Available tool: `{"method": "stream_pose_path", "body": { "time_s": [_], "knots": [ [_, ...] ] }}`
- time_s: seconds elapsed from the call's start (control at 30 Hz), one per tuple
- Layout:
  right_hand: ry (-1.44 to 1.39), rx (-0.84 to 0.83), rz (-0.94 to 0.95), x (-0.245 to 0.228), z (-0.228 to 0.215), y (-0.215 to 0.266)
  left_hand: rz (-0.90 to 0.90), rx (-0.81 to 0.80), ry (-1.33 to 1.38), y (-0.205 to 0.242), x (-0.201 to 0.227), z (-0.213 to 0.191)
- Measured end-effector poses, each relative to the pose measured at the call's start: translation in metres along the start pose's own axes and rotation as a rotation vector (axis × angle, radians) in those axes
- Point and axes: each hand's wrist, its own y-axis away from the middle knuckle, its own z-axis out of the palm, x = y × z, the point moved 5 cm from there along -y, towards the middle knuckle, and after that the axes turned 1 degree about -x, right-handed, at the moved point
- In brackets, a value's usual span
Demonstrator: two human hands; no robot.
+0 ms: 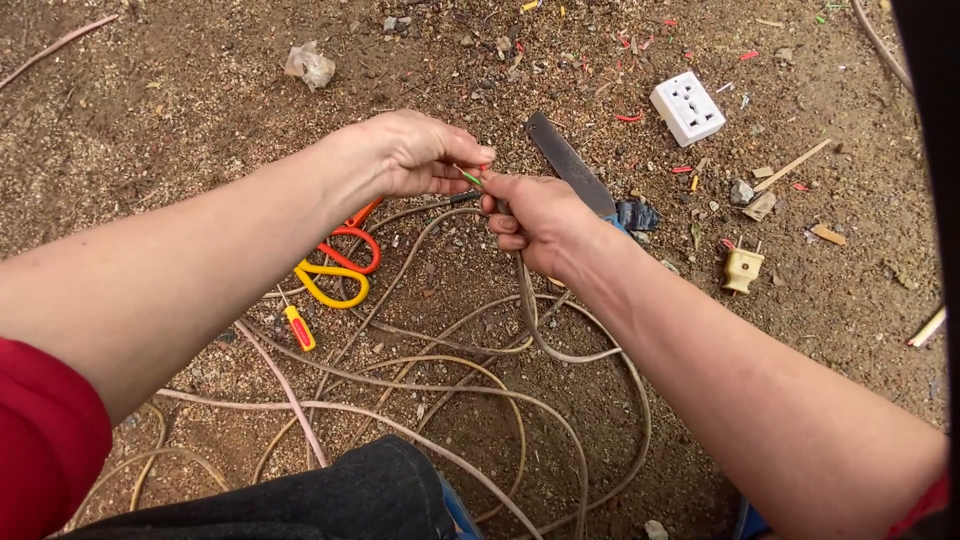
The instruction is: Stripping insulation from electrical wires and twisting the copper strands together to form a connection.
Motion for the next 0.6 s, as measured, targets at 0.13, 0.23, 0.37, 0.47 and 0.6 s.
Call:
{"method": "stream_pose_path", "body": {
  "time_s": [0.13,0.23,0.37,0.47,0.6],
  "knots": [
    [0.0,-0.006,-0.016,-0.006,0.003,0.005,-0.004,0.031,0.023,-0.009,-0.003,-0.006],
    [-0.002,-0.008,-0.024,-0.009,0.005,0.008,-0.018,0.089,0.042,-0.01,-0.003,-0.009],
    [0.031,-0.003,-0.015,-0.004,0.008,0.012,0.011,0.193,0.022,-0.009,0.002,-0.041],
    [0.04,0.023,0.01,0.004,0.006,0.016,0.023,0.293,0.013,0.001,0.007,-0.072],
    [0.02,0.055,-0.004,0.007,-0.003,-0.002,-0.034,0.187,0.014,0.019,0.006,-0.039]
  ]
}}
